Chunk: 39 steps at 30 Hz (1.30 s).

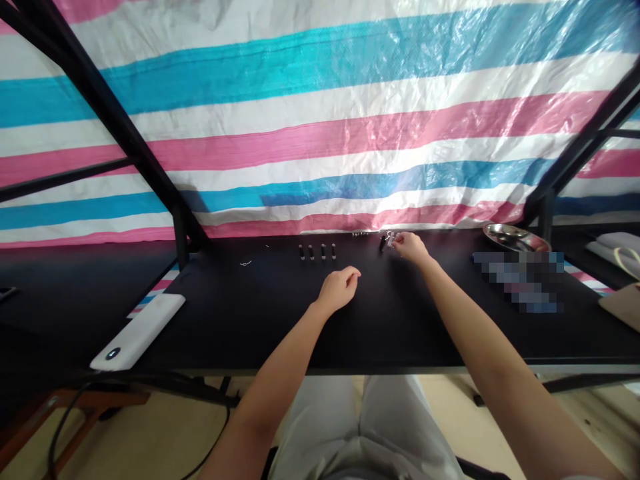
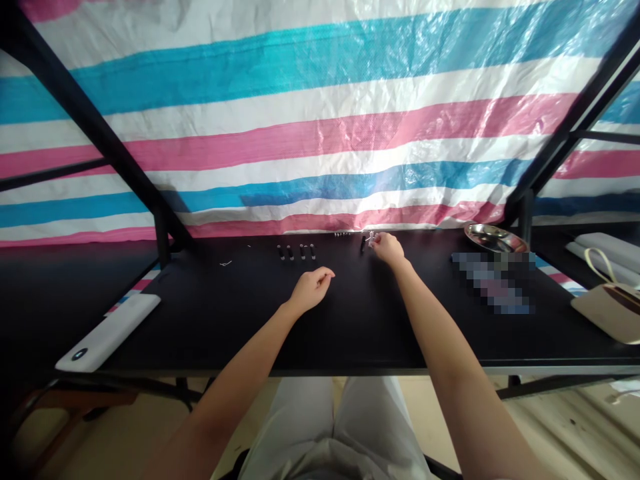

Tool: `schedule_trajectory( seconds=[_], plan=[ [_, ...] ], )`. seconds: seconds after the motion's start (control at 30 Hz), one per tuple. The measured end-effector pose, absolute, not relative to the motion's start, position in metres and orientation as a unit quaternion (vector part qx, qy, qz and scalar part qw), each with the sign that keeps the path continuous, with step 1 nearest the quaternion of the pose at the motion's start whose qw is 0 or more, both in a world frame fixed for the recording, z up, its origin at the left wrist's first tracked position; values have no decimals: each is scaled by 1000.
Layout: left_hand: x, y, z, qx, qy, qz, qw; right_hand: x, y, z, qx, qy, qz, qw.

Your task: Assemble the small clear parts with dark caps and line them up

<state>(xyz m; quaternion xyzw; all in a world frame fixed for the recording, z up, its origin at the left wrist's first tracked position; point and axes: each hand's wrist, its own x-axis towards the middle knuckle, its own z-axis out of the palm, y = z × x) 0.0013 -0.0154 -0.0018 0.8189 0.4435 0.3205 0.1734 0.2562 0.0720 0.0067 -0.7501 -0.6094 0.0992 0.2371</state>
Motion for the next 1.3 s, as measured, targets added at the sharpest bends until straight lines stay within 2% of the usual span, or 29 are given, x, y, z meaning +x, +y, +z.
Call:
schedule_trajectory(
  seconds=[0.37, 0.87, 1.3],
  plan=[
    [2, -17, 2, 818, 444, 322, 171, 250, 74, -14, -765, -603, 86, 210],
    [1, -17, 1, 813, 450, 326, 175, 251, 77, -15, -765, -610, 88, 185],
    [0, -16, 1, 816, 443, 327, 176, 250, 67, 0, -771, -622, 92, 99]
  ],
)
